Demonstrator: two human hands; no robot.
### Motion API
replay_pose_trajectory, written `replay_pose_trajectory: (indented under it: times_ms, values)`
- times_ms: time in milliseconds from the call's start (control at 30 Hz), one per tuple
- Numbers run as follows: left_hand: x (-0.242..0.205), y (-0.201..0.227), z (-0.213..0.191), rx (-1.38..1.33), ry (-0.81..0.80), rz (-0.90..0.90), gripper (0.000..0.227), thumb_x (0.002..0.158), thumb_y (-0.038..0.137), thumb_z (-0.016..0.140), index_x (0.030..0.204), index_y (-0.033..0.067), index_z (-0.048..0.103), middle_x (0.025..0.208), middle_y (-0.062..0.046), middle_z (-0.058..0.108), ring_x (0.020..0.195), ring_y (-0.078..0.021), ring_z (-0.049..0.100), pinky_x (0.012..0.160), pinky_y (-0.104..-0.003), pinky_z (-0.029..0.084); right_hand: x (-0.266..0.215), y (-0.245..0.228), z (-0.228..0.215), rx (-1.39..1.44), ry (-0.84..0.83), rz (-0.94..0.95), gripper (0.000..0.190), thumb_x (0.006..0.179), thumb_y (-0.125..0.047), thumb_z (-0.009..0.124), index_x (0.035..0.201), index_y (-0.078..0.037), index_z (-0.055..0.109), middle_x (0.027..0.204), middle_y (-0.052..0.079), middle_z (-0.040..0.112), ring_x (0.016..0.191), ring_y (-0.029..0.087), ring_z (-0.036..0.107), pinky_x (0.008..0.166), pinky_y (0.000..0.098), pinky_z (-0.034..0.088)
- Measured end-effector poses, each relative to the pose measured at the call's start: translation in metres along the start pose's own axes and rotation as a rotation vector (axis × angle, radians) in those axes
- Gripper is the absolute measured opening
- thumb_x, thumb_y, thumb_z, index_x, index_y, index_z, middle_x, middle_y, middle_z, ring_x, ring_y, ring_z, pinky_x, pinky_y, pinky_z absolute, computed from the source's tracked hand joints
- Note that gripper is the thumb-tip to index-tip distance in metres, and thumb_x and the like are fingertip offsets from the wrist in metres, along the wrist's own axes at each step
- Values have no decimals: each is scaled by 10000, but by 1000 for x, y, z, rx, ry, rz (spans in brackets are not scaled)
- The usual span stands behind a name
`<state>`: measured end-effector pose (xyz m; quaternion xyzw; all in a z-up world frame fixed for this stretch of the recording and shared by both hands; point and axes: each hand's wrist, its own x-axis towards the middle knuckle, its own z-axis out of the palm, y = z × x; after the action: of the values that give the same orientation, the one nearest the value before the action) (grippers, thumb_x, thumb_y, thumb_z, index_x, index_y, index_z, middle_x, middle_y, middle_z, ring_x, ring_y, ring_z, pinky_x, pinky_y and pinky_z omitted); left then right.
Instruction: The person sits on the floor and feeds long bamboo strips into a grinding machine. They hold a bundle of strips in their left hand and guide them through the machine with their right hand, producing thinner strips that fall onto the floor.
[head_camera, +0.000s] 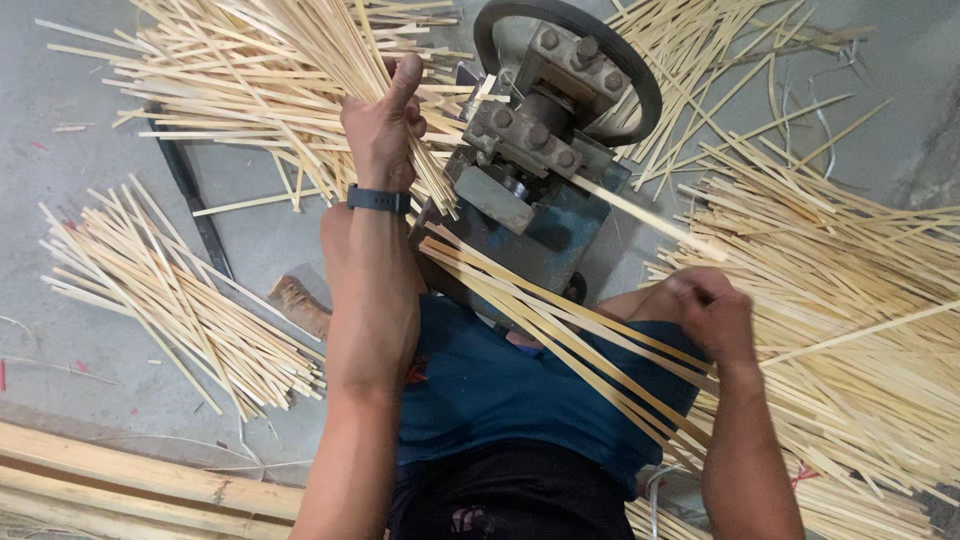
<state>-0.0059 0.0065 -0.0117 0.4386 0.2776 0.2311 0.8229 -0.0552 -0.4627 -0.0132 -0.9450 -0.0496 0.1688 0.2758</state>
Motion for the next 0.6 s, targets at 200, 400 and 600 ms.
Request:
replay_pose_trajectory:
  times_ms: [200,400,600]
  values:
    - [-2,-1,0,11,5,10,437,800,230,922,1052,23,632,761,-25,622,552,-94,553,446,-242,459,-28,-12,26,103,-321,14,149,870,-193,785,984,-98,800,914,88,800,841,204,752,798,342,599]
    - [-2,-1,-3,14,1,24,471,825,240,914,1106,4,619,773,-52,643,582,-101,578,466,-247,469,-31,9,-4,207,-60,-31,140,895,-143,741,1029,-101,734,948,55,756,869,166,724,804,325,597]
    - [-1,2,-1,-30,10,1,502,797,221,917,1115,9,590,778,-44,651,571,-99,571,446,-236,444,-26,40,-58,73,231,-59,31,989,-113,784,975,-86,778,956,47,722,829,124,653,718,294,543]
